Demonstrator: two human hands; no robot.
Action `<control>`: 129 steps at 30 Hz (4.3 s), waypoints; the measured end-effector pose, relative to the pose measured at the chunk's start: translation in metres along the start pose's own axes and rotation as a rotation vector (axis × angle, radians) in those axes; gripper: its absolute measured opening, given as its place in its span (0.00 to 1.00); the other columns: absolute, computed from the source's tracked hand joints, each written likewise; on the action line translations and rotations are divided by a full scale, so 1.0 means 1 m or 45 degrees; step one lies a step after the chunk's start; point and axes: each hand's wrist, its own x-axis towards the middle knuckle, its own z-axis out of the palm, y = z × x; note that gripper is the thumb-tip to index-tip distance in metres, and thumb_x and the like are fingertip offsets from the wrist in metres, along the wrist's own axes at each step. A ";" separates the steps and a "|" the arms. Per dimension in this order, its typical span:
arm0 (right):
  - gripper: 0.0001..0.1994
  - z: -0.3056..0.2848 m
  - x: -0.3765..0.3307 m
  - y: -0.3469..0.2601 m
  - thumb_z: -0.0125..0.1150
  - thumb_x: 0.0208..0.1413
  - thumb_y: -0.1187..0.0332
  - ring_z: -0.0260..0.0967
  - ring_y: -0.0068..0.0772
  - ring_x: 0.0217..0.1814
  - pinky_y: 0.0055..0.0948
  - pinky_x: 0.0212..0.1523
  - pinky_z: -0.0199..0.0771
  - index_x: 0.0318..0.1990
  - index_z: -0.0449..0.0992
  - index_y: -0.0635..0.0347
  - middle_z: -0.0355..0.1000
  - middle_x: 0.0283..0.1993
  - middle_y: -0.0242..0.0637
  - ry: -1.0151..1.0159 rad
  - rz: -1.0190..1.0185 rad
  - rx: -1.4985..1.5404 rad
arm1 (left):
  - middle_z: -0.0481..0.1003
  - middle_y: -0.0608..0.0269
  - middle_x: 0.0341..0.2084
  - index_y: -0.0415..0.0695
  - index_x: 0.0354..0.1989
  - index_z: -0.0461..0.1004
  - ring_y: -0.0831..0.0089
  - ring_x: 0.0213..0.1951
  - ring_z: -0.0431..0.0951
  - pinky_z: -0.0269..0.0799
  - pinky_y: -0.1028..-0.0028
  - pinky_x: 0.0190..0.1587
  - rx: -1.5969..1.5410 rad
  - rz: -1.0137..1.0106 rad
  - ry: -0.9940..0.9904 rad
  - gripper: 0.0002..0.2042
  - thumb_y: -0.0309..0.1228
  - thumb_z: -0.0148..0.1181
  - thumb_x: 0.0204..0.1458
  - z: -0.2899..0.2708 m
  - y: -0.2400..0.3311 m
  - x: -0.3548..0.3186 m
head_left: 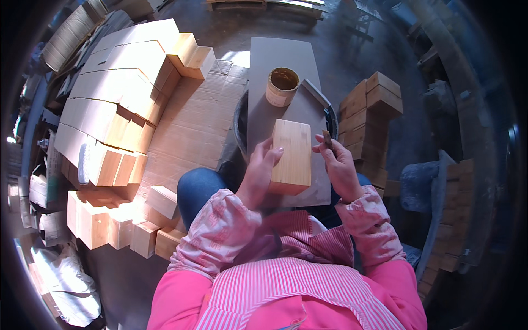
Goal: The person sits on the floor and repeatedly picks up small wooden blocks, applies a substance from a small container to the edges, and joins them together. Finished assemblies are placed into a nearby stack.
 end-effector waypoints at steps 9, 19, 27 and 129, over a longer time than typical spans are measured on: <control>0.19 0.021 -0.006 -0.008 0.59 0.74 0.62 0.64 0.14 0.37 0.20 0.41 0.66 0.66 0.77 0.62 0.71 0.38 0.22 -0.030 0.125 0.234 | 0.64 0.45 0.66 0.37 0.74 0.60 0.60 0.68 0.66 0.61 0.66 0.72 0.286 0.227 0.076 0.32 0.42 0.58 0.66 -0.005 -0.006 0.001; 0.15 -0.003 0.025 -0.040 0.58 0.72 0.70 0.72 0.34 0.34 0.31 0.35 0.74 0.62 0.81 0.54 0.70 0.36 0.36 -0.016 -0.603 -1.045 | 0.62 0.42 0.67 0.38 0.74 0.62 0.56 0.69 0.65 0.58 0.64 0.73 0.206 0.173 0.070 0.34 0.46 0.60 0.65 -0.004 -0.014 -0.001; 0.11 0.010 0.041 -0.061 0.63 0.66 0.69 0.79 0.46 0.37 0.42 0.37 0.78 0.52 0.83 0.47 0.74 0.37 0.39 -0.071 -0.683 -1.295 | 0.63 0.43 0.67 0.38 0.74 0.62 0.57 0.69 0.65 0.59 0.65 0.73 0.204 0.168 0.068 0.34 0.45 0.60 0.65 -0.004 -0.012 -0.003; 0.24 0.017 -0.014 0.054 0.55 0.74 0.69 0.75 0.37 0.65 0.38 0.62 0.81 0.75 0.62 0.55 0.71 0.68 0.42 -0.368 0.346 1.198 | 0.59 0.52 0.72 0.38 0.80 0.49 0.67 0.64 0.68 0.67 0.67 0.67 0.637 0.493 -0.038 0.43 0.43 0.65 0.64 0.006 0.012 0.003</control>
